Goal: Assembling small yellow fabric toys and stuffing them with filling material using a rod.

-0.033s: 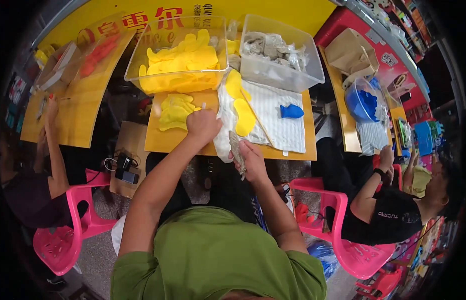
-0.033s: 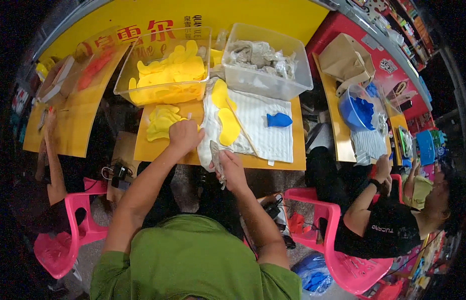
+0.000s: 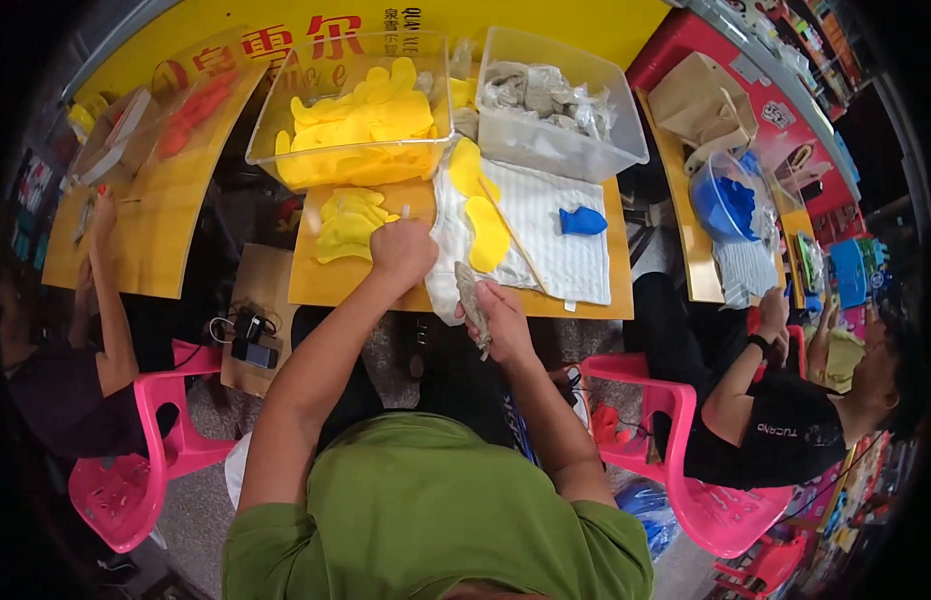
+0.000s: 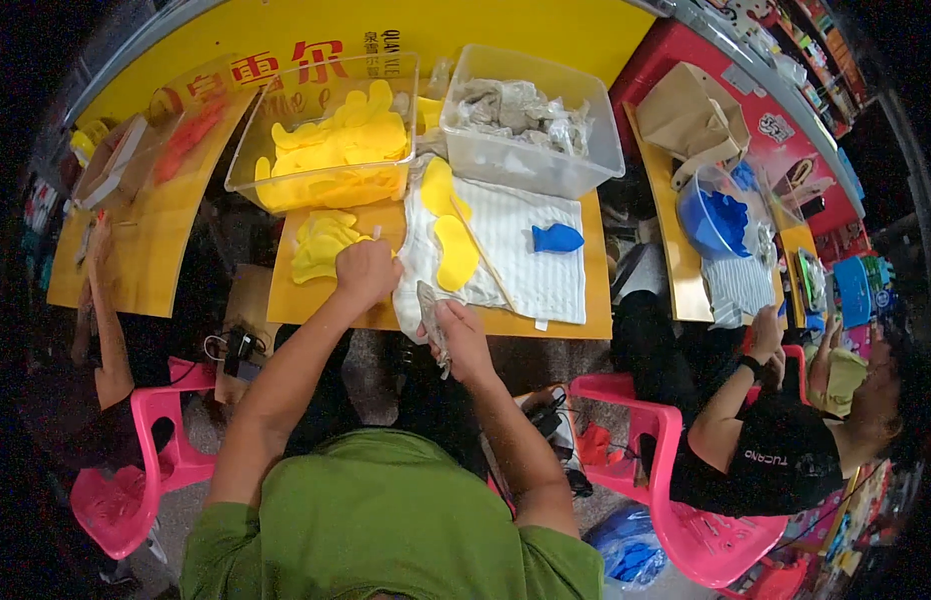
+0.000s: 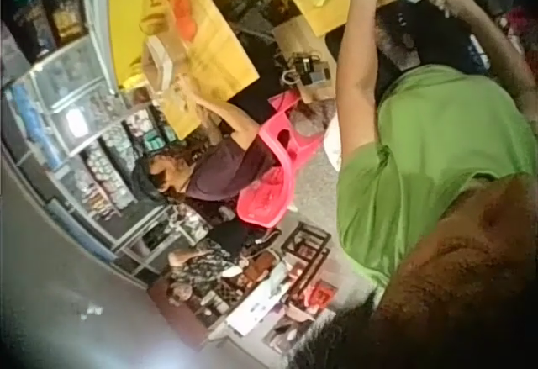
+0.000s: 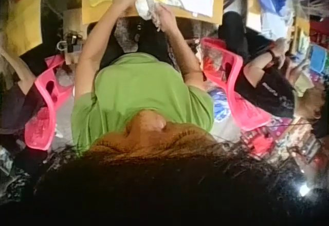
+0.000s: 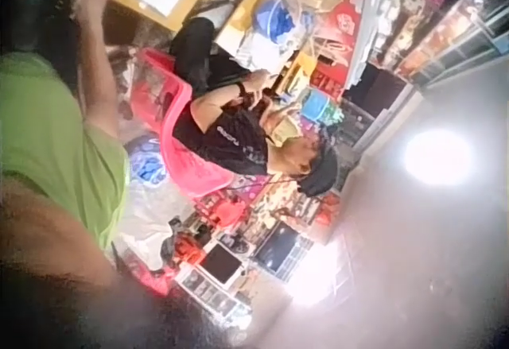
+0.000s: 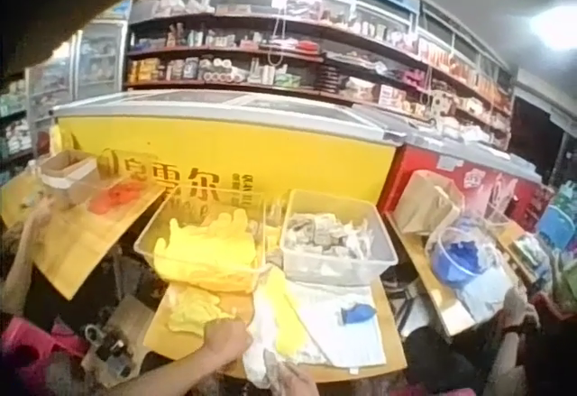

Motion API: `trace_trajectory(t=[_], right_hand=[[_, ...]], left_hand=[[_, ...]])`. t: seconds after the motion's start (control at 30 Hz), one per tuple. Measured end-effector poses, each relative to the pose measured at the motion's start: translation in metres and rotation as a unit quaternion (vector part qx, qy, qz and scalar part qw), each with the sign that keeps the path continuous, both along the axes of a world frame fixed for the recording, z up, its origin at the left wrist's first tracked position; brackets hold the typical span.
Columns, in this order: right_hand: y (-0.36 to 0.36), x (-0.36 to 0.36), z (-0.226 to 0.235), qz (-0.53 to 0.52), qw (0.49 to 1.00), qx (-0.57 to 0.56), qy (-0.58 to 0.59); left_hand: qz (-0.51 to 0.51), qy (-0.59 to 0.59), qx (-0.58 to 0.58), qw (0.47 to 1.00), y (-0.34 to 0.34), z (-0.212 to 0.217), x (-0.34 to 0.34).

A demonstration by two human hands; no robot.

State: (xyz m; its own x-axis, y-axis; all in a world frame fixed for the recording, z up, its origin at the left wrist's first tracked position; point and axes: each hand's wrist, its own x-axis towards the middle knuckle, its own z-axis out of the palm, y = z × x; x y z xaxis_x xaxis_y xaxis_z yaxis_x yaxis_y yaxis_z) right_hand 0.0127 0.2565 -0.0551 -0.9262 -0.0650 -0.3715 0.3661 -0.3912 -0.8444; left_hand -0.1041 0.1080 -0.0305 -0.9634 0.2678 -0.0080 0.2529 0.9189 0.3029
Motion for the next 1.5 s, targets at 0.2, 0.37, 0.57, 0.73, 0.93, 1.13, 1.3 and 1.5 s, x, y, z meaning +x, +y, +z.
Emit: trace_trajectory(t=[0.2, 0.37, 0.57, 0.73, 0.93, 1.13, 1.3, 1.5], right_hand=[[0.002, -0.007, -0.008, 0.002, 1.0, 0.003, 0.011], [0.0, -0.008, -0.01, -0.011, 1.0, -0.017, 0.02], [-0.005, -0.004, -0.01, 0.005, 1.0, -0.003, 0.018], [-0.005, -0.005, -0.006, -0.004, 0.999, 0.03, 0.037], [-0.013, -0.01, -0.01, 0.013, 0.996, 0.054, 0.064], [-0.015, -0.006, -0.014, 0.039, 0.998, 0.051, 0.015], [-0.009, -0.006, -0.006, 0.019, 0.998, 0.011, -0.052], [-0.01, -0.001, -0.002, 0.02, 0.997, 0.009, -0.068]], left_hand=[[0.045, 0.002, 0.009, 0.999, -0.011, -0.023, -0.005], [0.049, 0.067, 0.044, 0.996, -0.01, -0.01, 0.011], [0.04, 0.119, -0.032, 0.992, -0.006, -0.023, 0.006], [0.033, 0.108, 0.058, 0.992, -0.017, -0.032, 0.007], [0.049, -0.008, 0.237, 0.97, -0.012, -0.026, 0.036], [-0.01, 0.08, 0.258, 0.963, -0.011, -0.031, 0.054], [-0.032, 0.106, 0.249, 0.962, -0.011, -0.021, 0.072], [-0.034, 0.135, 0.247, 0.959, -0.014, -0.021, 0.077]])
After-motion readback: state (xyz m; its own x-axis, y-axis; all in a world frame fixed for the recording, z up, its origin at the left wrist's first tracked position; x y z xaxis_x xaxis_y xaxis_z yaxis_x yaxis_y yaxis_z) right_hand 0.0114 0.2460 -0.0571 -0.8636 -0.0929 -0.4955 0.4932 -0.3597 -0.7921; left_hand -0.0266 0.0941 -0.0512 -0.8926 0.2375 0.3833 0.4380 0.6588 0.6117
